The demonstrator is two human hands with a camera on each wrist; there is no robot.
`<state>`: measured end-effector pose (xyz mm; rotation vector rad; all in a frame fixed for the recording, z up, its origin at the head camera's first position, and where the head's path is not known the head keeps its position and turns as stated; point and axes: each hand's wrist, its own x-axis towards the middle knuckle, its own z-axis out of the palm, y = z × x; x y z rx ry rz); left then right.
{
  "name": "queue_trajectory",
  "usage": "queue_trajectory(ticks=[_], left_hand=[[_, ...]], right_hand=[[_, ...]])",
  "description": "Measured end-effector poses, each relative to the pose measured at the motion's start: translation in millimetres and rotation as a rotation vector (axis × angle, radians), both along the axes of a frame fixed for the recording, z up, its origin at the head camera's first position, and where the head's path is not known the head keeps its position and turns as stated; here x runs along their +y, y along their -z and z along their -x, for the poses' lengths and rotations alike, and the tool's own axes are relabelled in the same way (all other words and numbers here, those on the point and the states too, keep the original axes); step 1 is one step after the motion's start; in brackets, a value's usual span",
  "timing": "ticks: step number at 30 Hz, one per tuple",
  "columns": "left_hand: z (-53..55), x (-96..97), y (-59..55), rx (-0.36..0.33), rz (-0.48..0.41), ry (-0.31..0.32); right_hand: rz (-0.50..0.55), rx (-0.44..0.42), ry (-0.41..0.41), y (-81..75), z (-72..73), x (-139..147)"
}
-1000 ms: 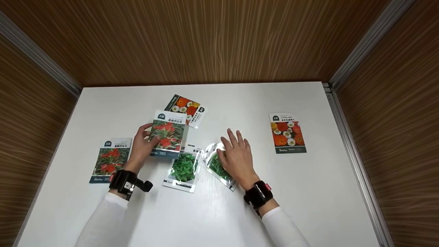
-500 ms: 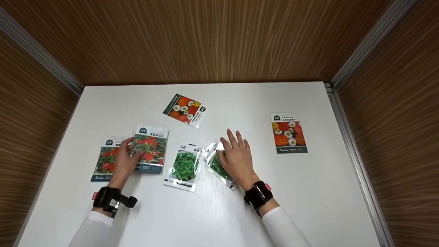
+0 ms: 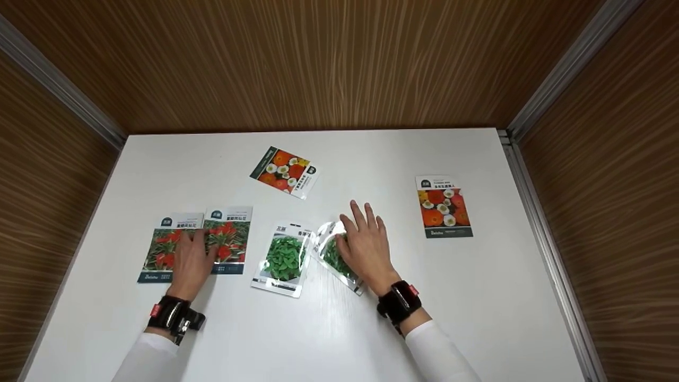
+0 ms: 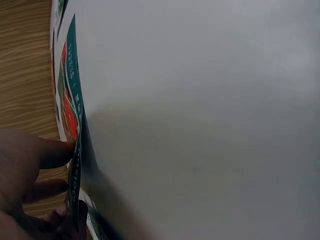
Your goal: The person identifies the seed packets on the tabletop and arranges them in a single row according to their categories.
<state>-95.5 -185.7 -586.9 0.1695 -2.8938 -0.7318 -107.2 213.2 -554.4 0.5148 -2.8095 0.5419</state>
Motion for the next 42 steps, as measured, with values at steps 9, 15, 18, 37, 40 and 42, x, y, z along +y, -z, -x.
queue_trajectory(ticks=[9,15,18,37,40,42], left_hand=[[-7.7,-5.6,0.5,0.033,0.065,0.019],[-12.8,-8.6,1.7,0.055,0.095,0.029],[-14.1,-10.2,1.9,0.057,0.123,0.035],[-19.2,-19.0,-10.1,-0.182,0.045,0.123],[-18.1,-5.8,-22.5,-0.129,0.031,0.138],[-16.7,5.3,-31.6,-0.084,0.014,0.158]], right_hand=[[0.000,0.011,-0.013,2.5,-1.0,0],[-0.007,0.008,-0.007,2.8,-1.4,1],[-0.007,0.003,-0.008,2.9,-1.7,0],[-0.079,-0.090,0.021,5.5,-8.7,-3],[-0.097,-0.146,0.032,5.4,-10.9,-6],[-0.103,-0.181,0.048,6.1,-12.1,-9]])
